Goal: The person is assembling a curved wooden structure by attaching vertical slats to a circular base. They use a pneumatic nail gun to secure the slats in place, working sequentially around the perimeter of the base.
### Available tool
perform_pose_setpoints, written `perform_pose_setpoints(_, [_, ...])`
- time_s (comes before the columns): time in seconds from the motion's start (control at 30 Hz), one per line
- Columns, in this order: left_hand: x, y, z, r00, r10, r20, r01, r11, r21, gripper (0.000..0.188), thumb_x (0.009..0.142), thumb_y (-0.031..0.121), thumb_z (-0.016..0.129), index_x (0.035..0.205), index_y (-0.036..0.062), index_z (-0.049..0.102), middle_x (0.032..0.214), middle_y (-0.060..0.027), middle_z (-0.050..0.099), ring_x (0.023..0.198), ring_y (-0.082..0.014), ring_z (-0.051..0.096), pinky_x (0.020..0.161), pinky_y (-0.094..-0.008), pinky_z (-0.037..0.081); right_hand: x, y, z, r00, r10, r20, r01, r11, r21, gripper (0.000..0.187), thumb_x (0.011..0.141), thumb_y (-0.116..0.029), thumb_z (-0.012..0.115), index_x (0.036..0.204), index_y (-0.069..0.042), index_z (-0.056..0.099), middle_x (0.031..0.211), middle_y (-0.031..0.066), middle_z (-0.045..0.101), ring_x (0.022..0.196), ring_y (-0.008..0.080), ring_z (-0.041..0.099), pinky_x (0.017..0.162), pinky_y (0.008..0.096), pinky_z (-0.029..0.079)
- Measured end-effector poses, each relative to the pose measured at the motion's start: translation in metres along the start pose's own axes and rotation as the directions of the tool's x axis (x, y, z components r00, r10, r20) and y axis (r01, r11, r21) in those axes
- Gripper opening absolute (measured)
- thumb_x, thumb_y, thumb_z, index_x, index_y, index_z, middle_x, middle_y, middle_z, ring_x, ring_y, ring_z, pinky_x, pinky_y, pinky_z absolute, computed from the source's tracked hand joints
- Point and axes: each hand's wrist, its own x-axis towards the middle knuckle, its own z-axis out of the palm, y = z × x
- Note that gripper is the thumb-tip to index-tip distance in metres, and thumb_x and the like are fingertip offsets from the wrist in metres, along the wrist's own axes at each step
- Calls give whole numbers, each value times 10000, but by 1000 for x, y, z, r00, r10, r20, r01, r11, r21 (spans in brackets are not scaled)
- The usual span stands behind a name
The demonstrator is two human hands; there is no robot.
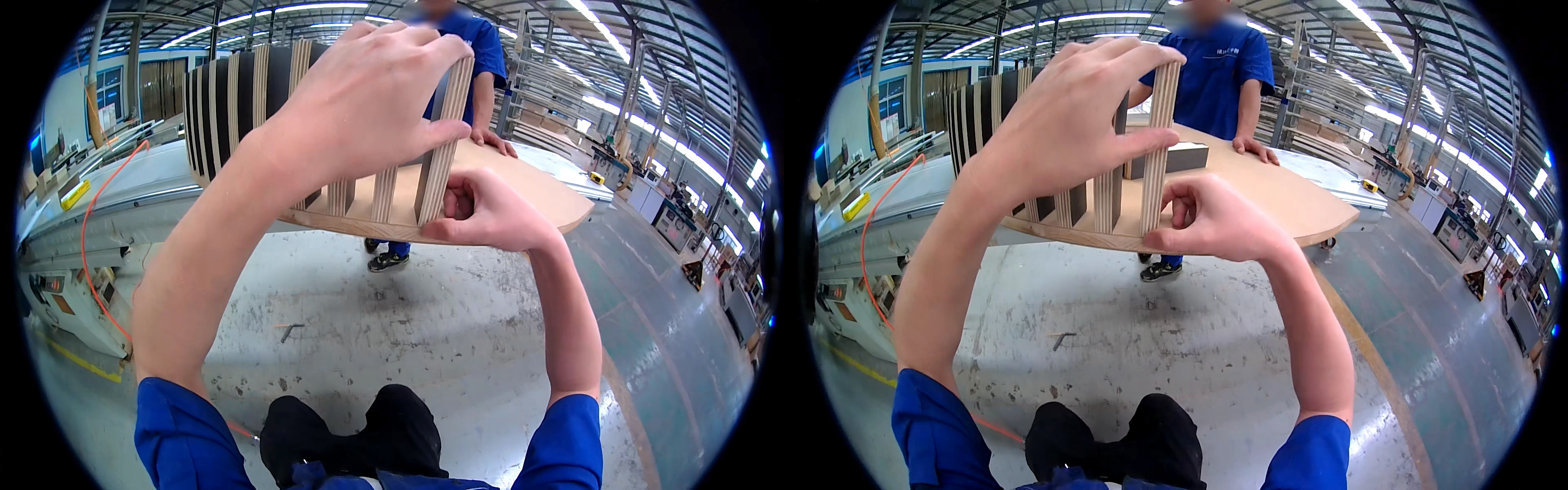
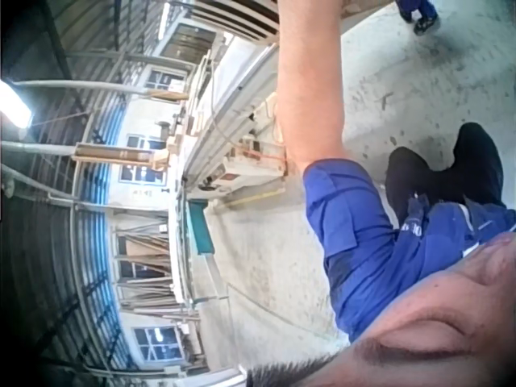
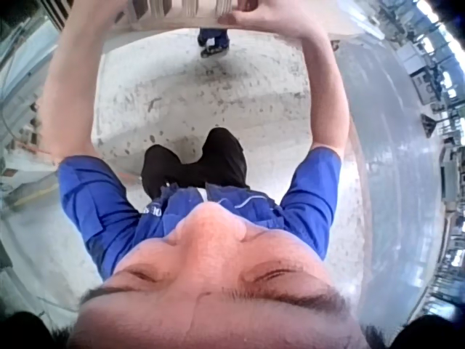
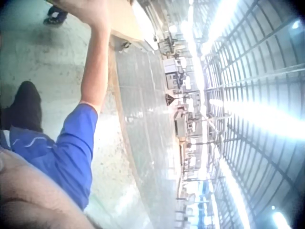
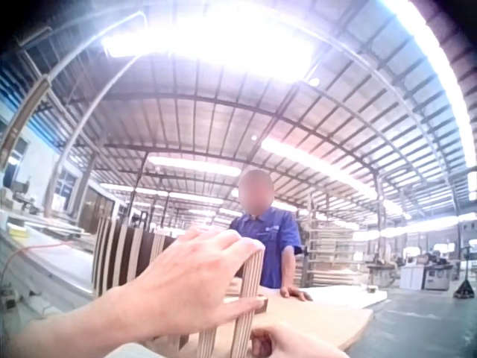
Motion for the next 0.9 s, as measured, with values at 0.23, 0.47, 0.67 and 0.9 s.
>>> perform_pose_setpoints(0.23, [-1, 0, 2, 1000, -7, -7, 7, 1000, 29, 618, 834, 319, 788, 1342, 42, 571, 1246, -155, 641, 1200, -332, 584, 1084, -425, 411, 1, 0, 0, 999, 35, 15, -36, 999, 27, 224, 806, -201, 793, 799, -23, 656, 646, -72, 552, 592, 14, 477, 530, 208, 350])
perform_pose_setpoints(0.47, [-2, 1, 0, 999, -34, 14, 34, 998, 51, 616, 831, 297, 794, 1357, 67, 569, 1278, -161, 628, 1204, -331, 588, 1081, -432, 436, 0, -7, 1, 1000, 29, 7, -29, 999, -20, 272, 808, -251, 804, 843, -4, 697, 647, -65, 558, 606, 25, 488, 546, 221, 358])
perform_pose_setpoints(0.67, [-4, 5, -7, 1000, 2, 27, -2, 1000, -1, 607, 836, 309, 786, 1339, 48, 568, 1250, -171, 628, 1189, -338, 587, 1071, -432, 435, -1, -3, 2, 1000, -10, 17, 10, 1000, -24, 283, 857, -254, 797, 860, -20, 638, 618, -98, 455, 574, 6, 406, 503, 217, 289])
perform_pose_setpoints(0.9, [-7, 8, -14, 999, 3, 52, -2, 1000, -22, 599, 845, 332, 771, 1315, 23, 565, 1220, -183, 623, 1176, -346, 582, 1065, -434, 427, -1, -2, -1, 1000, -4, 22, 4, 1000, -8, 249, 811, -217, 788, 903, -3, 699, 634, -68, 546, 604, 19, 479, 547, 212, 353])
